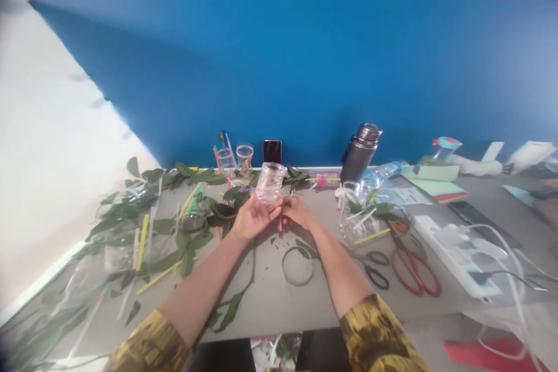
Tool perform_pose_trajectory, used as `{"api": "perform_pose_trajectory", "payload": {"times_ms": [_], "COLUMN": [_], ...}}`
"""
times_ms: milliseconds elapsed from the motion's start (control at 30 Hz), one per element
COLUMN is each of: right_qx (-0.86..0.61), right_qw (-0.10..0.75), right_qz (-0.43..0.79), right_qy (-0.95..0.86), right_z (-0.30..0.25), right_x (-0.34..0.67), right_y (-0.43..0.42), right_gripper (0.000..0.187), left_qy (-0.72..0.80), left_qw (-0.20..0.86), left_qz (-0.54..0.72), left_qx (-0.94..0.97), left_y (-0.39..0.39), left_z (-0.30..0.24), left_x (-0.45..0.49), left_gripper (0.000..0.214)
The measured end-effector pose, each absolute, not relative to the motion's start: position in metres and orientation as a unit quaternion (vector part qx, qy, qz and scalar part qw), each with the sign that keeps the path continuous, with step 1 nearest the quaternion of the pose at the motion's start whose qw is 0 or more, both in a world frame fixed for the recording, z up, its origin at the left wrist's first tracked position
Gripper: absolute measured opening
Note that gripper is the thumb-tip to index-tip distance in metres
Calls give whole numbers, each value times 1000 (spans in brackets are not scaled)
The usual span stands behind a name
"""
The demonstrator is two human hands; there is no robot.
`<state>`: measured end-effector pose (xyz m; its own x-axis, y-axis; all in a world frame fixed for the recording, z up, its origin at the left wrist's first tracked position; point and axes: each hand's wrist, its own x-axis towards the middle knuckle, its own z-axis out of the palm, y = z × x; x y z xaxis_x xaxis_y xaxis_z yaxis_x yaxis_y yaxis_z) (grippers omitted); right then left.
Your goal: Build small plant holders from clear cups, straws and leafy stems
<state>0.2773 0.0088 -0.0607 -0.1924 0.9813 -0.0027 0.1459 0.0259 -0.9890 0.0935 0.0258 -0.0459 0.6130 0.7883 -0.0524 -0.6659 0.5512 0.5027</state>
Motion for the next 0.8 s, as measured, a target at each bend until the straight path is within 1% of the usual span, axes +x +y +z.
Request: {"api": "perform_pose_trajectory", "payload": {"times_ms": [100, 167, 300, 367, 467, 567, 700, 767, 800], "right_qx": [-504, -516, -512, -512, -516, -468, -390, -381, -384], "right_qw": [429, 433, 416, 444, 506, 565, 602, 618, 627], "right_qz": [503, 506, 531, 521, 493, 513, 555, 547, 537], "right_qy": [-556, -539, -532, -519, -485, -445, -421, -417, -414], "right_z": [-61, -61, -63, -66, -69, -67, -58, -54, -52], "right_x": [284, 289, 295, 296, 295, 294, 290, 287, 285], "right_y": [12, 14, 17, 19, 22, 22, 18, 16, 16], "right_gripper": [27, 35, 38, 39, 41, 46, 48, 46, 46], "left_qy": [184, 206, 226, 235, 253, 255, 251, 260, 264], "left_qw": [848, 840, 837, 833, 821, 817, 813, 802, 798], "left_qz": [461, 471, 463, 464, 471, 470, 476, 489, 494], "left_qx": [186, 174, 183, 190, 199, 215, 225, 223, 222], "left_y": [30, 33, 35, 35, 35, 34, 31, 29, 28], "left_z": [-50, -53, -58, -60, -61, -61, -60, -59, -58], "left_x": [98, 100, 102, 102, 103, 104, 108, 109, 109], "left_gripper": [29, 29, 39, 39, 34, 29, 18, 13, 14]}}
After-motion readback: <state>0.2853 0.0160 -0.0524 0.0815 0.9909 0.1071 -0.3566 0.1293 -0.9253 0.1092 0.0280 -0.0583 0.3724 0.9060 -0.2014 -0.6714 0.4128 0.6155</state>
